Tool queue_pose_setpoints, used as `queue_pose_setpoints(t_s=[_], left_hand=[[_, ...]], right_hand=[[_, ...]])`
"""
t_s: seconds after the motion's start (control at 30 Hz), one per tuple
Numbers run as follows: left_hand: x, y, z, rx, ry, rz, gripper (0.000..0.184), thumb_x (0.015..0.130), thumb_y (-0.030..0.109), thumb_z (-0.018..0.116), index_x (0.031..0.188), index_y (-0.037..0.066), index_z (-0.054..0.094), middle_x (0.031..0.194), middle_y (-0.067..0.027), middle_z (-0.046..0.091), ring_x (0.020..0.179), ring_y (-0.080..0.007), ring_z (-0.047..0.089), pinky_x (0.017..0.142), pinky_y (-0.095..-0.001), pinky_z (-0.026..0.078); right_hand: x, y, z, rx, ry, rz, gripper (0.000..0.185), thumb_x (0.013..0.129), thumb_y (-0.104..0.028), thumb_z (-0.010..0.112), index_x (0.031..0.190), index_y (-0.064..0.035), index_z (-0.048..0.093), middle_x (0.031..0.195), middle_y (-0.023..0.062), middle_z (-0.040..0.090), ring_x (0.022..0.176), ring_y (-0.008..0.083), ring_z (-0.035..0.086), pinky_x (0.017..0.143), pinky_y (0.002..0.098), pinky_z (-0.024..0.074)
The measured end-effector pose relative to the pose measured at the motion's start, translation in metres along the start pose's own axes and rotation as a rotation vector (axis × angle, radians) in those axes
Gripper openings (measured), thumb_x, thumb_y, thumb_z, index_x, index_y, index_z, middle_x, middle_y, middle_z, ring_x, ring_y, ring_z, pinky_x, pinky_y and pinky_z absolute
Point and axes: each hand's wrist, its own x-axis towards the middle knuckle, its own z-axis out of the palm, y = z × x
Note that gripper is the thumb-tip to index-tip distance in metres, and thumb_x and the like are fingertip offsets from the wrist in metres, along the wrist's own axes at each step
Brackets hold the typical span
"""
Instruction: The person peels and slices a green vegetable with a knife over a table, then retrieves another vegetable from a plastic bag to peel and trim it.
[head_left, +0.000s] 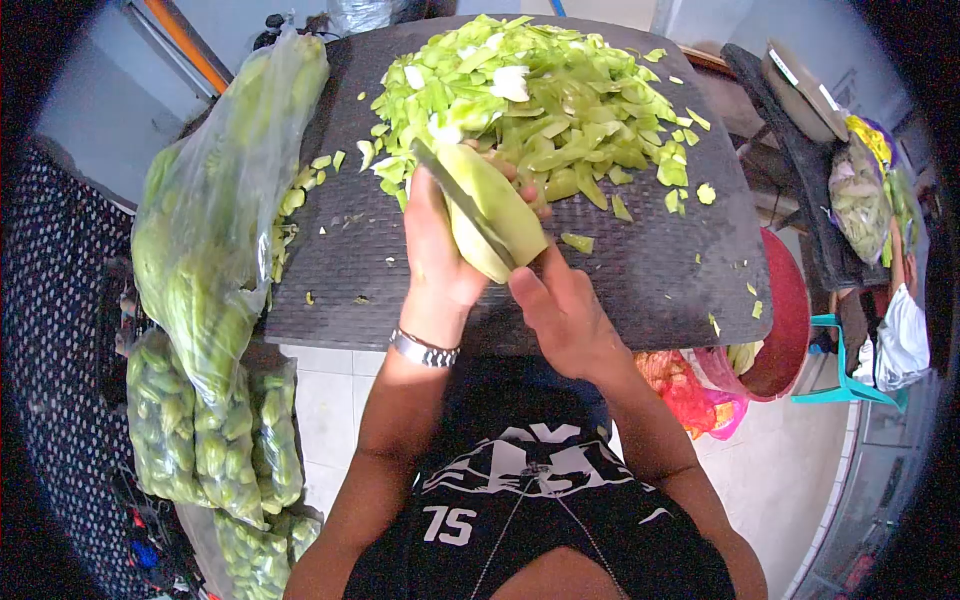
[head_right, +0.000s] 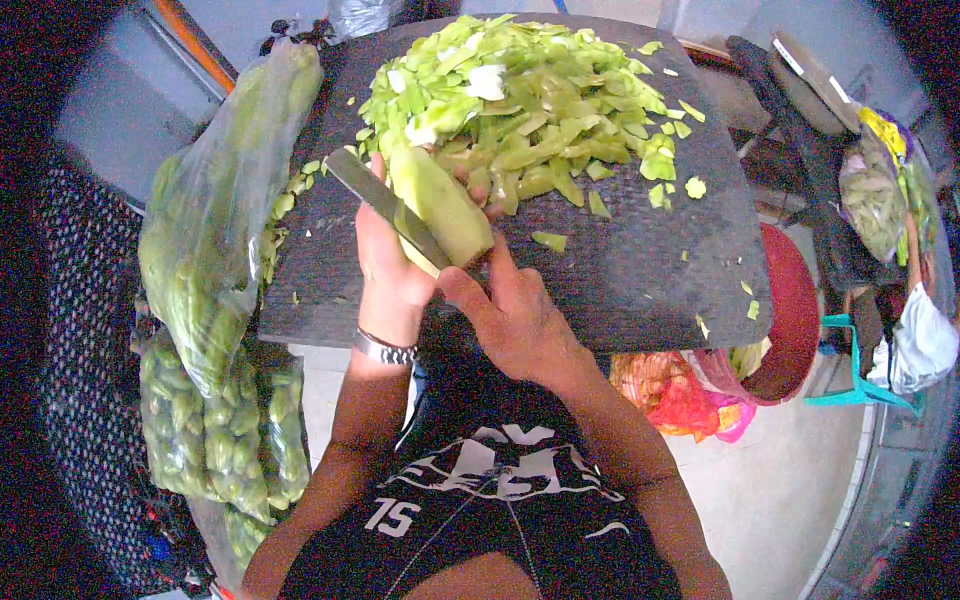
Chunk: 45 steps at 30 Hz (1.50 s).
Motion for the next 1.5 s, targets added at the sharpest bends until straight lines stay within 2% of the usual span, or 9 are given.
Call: queue_pose_setpoints(t_s=[0.3,0.47,0.63,0.8,0.87,0.97,1.13,1.27,1.5], left_hand=[[0.01,0.002,-0.019,0.165,0.071,0.051,0.076,0.098,0.076,0.031,0.122,0.007,0.052,0.097,-0.0174,0.065,0.083,-0.0352,0.069,0.076,-0.0493,0.06],[0.0,-0.002,-0.011,0.307,0.073,0.137,0.071,0.101,0.071,0.03,0.118,0.008,0.057,0.096,-0.0172,0.067,0.086,-0.0363,0.069,0.077,-0.0491,0.059],[-0.002,-0.007,-0.007,0.364,0.061,0.13,0.074,0.101,0.071,0.029,0.12,0.005,0.057,0.1,-0.0176,0.068,0.087,-0.0336,0.069,0.077,-0.0462,0.059],[0.008,0.004,-0.019,0.547,0.169,0.304,0.07,0.106,0.063,0.03,0.121,0.0,0.057,0.11,-0.0154,0.066,0.105,-0.0267,0.066,0.091,-0.039,0.052],[0.006,0.028,-0.022,1.024,0.376,0.805,0.048,0.109,0.039,0.043,0.126,-0.004,0.056,0.123,-0.0152,0.064,0.116,-0.0251,0.061,0.1,-0.0392,0.045],[0.006,0.054,0.009,1.625,-0.075,1.215,0.04,0.103,0.03,0.054,0.124,-0.004,0.058,0.124,-0.0219,0.062,0.114,-0.0358,0.061,0.099,-0.0436,0.047],[0.03,0.039,0.012,2.118,-0.779,0.801,0.037,0.104,0.027,0.052,0.131,0.004,0.061,0.135,-0.0239,0.059,0.129,-0.0419,0.053,0.109,-0.0466,0.042],[0.032,0.032,0.004,2.331,-0.611,0.191,0.036,0.106,0.035,0.047,0.117,0.007,0.066,0.127,-0.0236,0.061,0.114,-0.0423,0.06,0.095,-0.049,0.051],[0.038,0.032,-0.006,2.195,-0.592,0.56,0.048,0.104,0.043,0.049,0.084,0.003,0.068,0.084,-0.0176,0.068,0.08,-0.0403,0.066,0.072,-0.0494,0.053]], right_hand=[[-0.004,0.001,-0.002,-0.075,-0.076,0.108,0.062,0.104,-0.052,0.044,0.138,0.0007,0.046,0.1,0.0355,0.067,0.102,0.0552,0.062,0.086,0.0573,0.0498],[-0.011,0.01,-0.002,-0.028,-0.046,0.082,0.059,0.105,-0.059,0.04,0.108,-0.0013,0.053,0.061,0.003,0.047,0.053,0.0131,0.047,0.052,0.0328,0.0407],[-0.014,0.007,-0.011,0.089,-0.129,0.228,0.064,0.102,-0.068,0.036,0.101,-0.0063,0.052,0.061,-0.002,0.047,0.047,0.0095,0.044,0.043,0.0264,0.0366],[-0.011,0.013,-0.035,0.024,-0.188,0.362,0.065,0.102,-0.069,0.034,0.103,-0.0063,0.051,0.06,-0.0008,0.047,0.045,0.0093,0.045,0.04,0.0261,0.0366],[-0.007,0.019,-0.045,-0.074,-0.229,0.405,0.064,0.102,-0.068,0.035,0.104,-0.0058,0.051,0.06,0.0006,0.049,0.047,0.0107,0.048,0.041,0.0273,0.0382],[-0.006,0.032,-0.051,-0.267,-0.293,0.315,0.063,0.103,-0.065,0.036,0.104,-0.0038,0.052,0.063,0.0052,0.054,0.05,0.0152,0.053,0.046,0.0319,0.0421],[0.004,0.037,-0.049,-0.421,-0.325,0.399,0.062,0.103,-0.061,0.04,0.105,-0.0003,0.051,0.07,0.0164,0.061,0.063,0.0271,0.063,0.061,0.0412,0.0483],[-0.001,0.025,-0.054,-0.523,-0.26,0.219,0.051,0.1,-0.052,0.055,0.107,-0.0014,0.051,0.077,0.0216,0.063,0.077,0.0356,0.067,0.064,0.0439,0.0493],[-0.019,0.008,-0.054,-0.968,-0.225,-0.053,0.031,0.102,-0.036,0.053,0.113,-0.0074,0.05,0.087,0.0223,0.065,0.079,0.0454,0.069,0.065,0.0543,0.0558]])
